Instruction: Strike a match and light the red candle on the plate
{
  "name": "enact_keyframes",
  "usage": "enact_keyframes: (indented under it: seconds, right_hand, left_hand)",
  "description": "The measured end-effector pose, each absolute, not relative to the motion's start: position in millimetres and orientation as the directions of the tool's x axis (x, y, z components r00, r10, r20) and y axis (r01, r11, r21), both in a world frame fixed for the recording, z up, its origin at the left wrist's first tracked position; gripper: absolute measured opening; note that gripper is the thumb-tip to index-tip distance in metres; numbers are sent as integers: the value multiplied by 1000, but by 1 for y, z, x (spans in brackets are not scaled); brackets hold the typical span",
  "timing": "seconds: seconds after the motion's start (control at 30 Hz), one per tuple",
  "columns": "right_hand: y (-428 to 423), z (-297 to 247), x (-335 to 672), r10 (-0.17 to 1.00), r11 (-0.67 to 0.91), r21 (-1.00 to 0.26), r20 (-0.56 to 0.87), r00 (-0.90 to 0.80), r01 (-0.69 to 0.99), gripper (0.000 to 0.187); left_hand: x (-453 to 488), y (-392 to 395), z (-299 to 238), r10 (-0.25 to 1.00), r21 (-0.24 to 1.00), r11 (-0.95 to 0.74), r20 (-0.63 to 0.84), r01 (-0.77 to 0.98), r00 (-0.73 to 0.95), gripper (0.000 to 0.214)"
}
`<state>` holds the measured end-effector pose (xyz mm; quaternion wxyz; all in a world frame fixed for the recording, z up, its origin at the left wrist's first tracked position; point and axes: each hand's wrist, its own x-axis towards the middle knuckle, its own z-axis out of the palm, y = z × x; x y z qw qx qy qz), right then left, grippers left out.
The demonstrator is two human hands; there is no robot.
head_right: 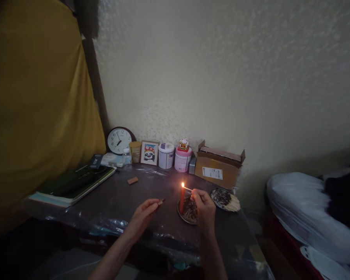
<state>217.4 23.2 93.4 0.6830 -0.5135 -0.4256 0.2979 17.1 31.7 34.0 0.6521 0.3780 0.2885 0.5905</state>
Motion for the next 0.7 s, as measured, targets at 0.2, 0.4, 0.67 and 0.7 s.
enact_keyframes:
  seconds: [0.2,0.4,0.67,0.7]
  right_hand:
    - [40,102,219,826,373,-928,329,457,-6,22]
    - [44,102,217,836,357,-934,305,456,-30,17]
    - [46,84,225,870,302,-950,240,431,-80,17]
    - [45,83,225,874,295,-952,233,427,-84,17]
  left_hand:
    - [20,43,32,987,831,28,67,-555,149,19]
    - [13,39,16,984,809,79,30,-583,175,18]
    - [6,39,15,988,816,70,21,-574,150,22]
    - [6,38,15,987,813,72,25,-578,157,23]
